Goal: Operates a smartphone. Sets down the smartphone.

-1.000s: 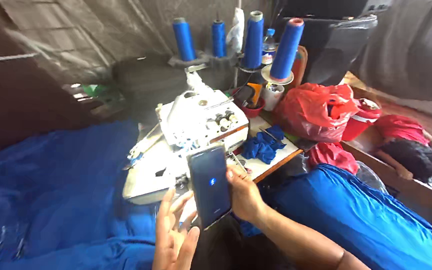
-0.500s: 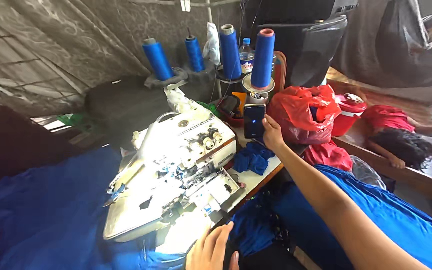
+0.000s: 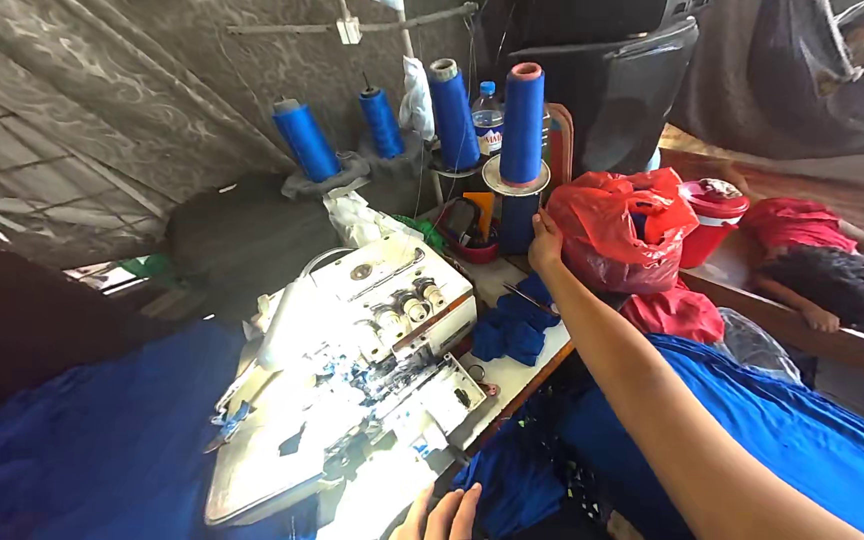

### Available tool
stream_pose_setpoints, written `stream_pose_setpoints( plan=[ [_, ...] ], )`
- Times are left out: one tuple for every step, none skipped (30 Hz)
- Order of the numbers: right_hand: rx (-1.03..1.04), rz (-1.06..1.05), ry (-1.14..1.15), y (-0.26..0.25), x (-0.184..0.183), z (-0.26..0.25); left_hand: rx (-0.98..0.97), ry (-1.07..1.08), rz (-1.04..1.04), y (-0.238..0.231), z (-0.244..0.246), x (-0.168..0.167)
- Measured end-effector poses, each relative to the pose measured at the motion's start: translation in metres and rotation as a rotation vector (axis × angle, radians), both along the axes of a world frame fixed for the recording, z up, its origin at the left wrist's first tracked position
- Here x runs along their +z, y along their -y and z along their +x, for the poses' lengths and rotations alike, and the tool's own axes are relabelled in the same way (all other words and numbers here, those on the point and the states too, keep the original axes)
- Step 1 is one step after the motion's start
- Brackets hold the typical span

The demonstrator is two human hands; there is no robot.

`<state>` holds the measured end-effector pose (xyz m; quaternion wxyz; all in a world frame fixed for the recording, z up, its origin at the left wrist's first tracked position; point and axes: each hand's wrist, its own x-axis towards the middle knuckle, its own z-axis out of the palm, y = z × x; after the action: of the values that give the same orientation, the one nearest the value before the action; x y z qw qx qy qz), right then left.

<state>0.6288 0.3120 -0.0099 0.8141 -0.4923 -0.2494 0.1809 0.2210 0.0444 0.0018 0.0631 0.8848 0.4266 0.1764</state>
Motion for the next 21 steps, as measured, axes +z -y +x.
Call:
stream_pose_setpoints(
  plan=[
    [-0.014, -0.002, -0.014, -0.003, 0.000, 0.002, 0.002, -0.006, 0.001, 0.000, 0.000, 0.000],
    [-0.024, -0.012, -0.027, -0.005, -0.002, 0.002, 0.005, -0.011, 0.001, 0.000, 0.001, 0.000],
    [-0.024, -0.026, -0.036, -0.007, -0.005, 0.001, 0.007, -0.014, -0.001, 0.000, 0.001, 0.000],
    [-0.007, -0.040, -0.043, -0.008, -0.008, 0.000, 0.008, -0.018, -0.002, -0.001, 0.002, 0.000],
    [0.017, -0.054, -0.049, -0.008, -0.010, -0.002, 0.009, -0.023, -0.003, -0.001, 0.003, 0.001],
    [0.037, -0.063, -0.052, -0.009, -0.012, -0.006, 0.007, -0.025, -0.005, -0.002, 0.003, 0.001],
    [0.066, -0.067, -0.052, -0.009, -0.013, -0.011, 0.006, -0.028, -0.006, -0.002, 0.004, 0.001],
    [0.105, -0.075, -0.049, -0.010, -0.013, -0.015, 0.006, -0.033, -0.008, -0.002, 0.005, 0.002],
    [0.138, -0.090, -0.050, -0.012, -0.013, -0.019, 0.007, -0.042, -0.010, -0.003, 0.005, 0.002],
    [0.170, -0.103, -0.050, -0.015, -0.013, -0.024, 0.007, -0.048, -0.011, -0.003, 0.005, 0.001],
    [0.196, -0.114, -0.048, -0.018, -0.013, -0.027, 0.006, -0.050, -0.010, -0.004, 0.005, 0.001],
    [0.219, -0.124, -0.050, -0.021, -0.012, -0.030, 0.007, -0.048, -0.007, -0.005, 0.004, 0.001],
    [0.242, -0.129, -0.053, -0.024, -0.012, -0.032, 0.008, -0.044, -0.006, -0.005, 0.004, 0.001],
    [0.262, -0.128, -0.062, -0.028, -0.011, -0.034, 0.007, -0.035, -0.006, -0.005, 0.004, 0.000],
    [0.279, -0.121, -0.071, -0.032, -0.009, -0.036, 0.009, -0.028, -0.008, -0.006, 0.004, 0.000],
    [0.294, -0.110, -0.078, -0.036, -0.007, -0.036, 0.010, -0.021, -0.011, -0.006, 0.004, 0.000],
    [0.307, -0.104, -0.077, -0.039, -0.005, -0.037, 0.010, -0.015, -0.015, -0.006, 0.004, 0.000],
    [0.315, -0.111, -0.065, -0.040, -0.004, -0.037, 0.008, -0.010, -0.017, -0.006, 0.003, 0.000],
    [0.319, -0.126, -0.040, -0.040, -0.004, -0.037, 0.007, -0.008, -0.017, -0.006, 0.003, 0.000],
    [0.315, -0.143, -0.003, -0.037, -0.005, -0.036, 0.007, -0.008, -0.014, -0.006, 0.003, 0.000],
    [0.298, -0.157, 0.036, -0.033, -0.004, -0.036, 0.008, -0.009, -0.011, -0.005, 0.003, 0.000]
  ],
)
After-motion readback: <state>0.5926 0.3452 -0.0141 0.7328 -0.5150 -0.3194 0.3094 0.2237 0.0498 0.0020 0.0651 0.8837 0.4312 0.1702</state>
